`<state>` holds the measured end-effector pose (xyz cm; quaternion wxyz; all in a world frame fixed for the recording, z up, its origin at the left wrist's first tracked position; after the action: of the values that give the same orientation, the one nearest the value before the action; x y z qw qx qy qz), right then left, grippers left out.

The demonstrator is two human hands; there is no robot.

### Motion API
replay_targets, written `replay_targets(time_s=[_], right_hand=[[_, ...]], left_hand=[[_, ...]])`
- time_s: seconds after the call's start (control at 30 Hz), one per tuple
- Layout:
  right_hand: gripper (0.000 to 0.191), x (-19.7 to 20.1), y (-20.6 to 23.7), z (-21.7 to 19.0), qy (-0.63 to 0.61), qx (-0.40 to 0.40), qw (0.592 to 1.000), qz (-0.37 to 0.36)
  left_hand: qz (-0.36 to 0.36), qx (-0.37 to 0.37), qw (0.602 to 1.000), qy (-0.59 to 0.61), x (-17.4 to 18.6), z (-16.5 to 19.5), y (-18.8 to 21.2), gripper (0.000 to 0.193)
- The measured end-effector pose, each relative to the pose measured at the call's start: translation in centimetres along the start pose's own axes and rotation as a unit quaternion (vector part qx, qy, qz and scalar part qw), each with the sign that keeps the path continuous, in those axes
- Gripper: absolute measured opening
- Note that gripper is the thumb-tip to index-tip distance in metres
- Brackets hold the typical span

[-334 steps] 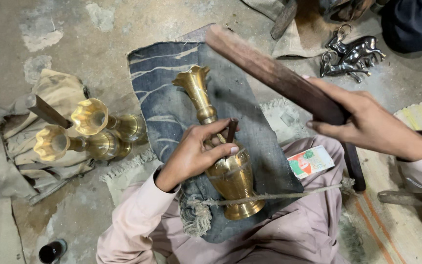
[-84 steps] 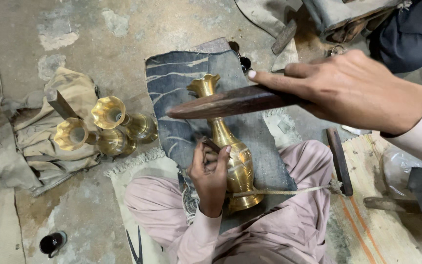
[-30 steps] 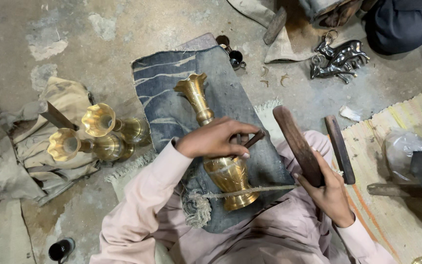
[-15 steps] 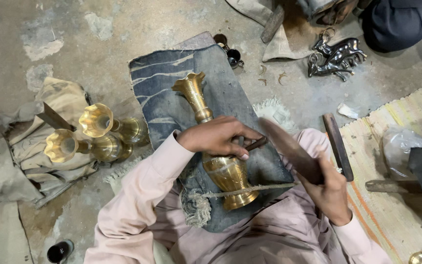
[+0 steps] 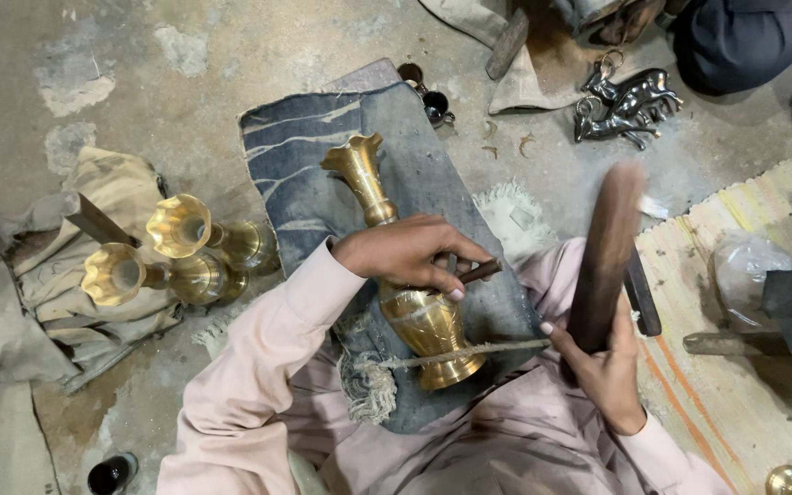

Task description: The person sits cross-legged on the floor with a brass vase held against a lap cushion, steadying a small chisel against the vase surface with one hand while striking the chisel with a wooden mallet in the other hand, working around the vase to emboss decorative patterns into the brass.

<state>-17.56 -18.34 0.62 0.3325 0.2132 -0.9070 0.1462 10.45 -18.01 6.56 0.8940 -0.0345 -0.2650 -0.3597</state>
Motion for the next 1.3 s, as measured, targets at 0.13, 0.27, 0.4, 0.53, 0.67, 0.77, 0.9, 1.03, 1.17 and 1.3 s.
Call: replay_targets(time_s=[0.13, 0.27, 0.4, 0.53, 0.67, 0.77, 0.9, 1.03, 1.17, 1.3], right_hand=[[0.074, 0.2, -0.1, -1.1, 0.058, 0.055, 0.997, 0.002], [0.066, 0.4, -0.2, -0.5, -0.041, -0.027, 0.999, 0.000], [0.067, 0.6, -0.5, -1.2, -0.056, -0.026, 0.998, -0.002], [0.063, 0.6, -0.6, -3.6, 0.076, 0.099, 0.992, -0.014], [0.073, 1.1, -0.9, -1.5, -0.048, -0.027, 0.998, -0.001], [0.067, 1.7, -1.0, -2.2, 0.028, 0.056, 0.998, 0.004], [0.070, 1.9, -1.3, -1.5, 0.078, 0.058, 0.995, -0.016], [0.068, 2.6, -1.2, -0.2, -0.026, 0.003, 1.000, 0.004], [0.077, 1.5, -1.3, -1.4, 0.134, 0.090, 0.984, -0.077], [0.079, 2.1, -2.3, -0.9, 0.061, 0.067, 0.993, -0.071]], left_hand=[[-0.010, 0.012, 1.000, -0.015, -0.2, -0.2, 0.2, 0.056], [0.005, -0.036, 0.999, -0.021, 0.1, 0.4, 0.5, 0.055], [0.006, -0.025, 1.000, 0.014, 0.2, 0.4, 0.6, 0.058], [-0.026, 0.026, 0.999, 0.006, -0.4, -0.4, 0.7, 0.055], [-0.004, -0.034, 0.999, -0.002, -0.4, 0.0, 0.9, 0.051], [0.013, -0.096, 0.995, -0.004, -0.2, 0.5, 1.1, 0.050], [-0.034, -0.021, 0.999, 0.007, -0.9, -0.9, 1.0, 0.048], [-0.002, -0.079, 0.997, -0.023, -0.7, -0.2, 1.4, 0.044], [0.071, -0.075, 0.993, -0.061, -0.6, 0.4, 1.8, 0.040], [0.249, -0.078, 0.963, 0.064, 1.0, 1.2, 5.6, 0.048]])
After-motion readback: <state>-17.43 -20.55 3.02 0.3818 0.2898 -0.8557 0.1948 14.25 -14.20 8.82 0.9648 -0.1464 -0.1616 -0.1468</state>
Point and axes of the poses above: each hand's wrist, its own y-axis away from the middle knuckle, its own x-axis out of the back of the hand, z = x × y, the point moved 7 cm from there along -y, towards the middle knuckle, and after that the axes turned 7 degrees about -z, right-handed, at the moved point
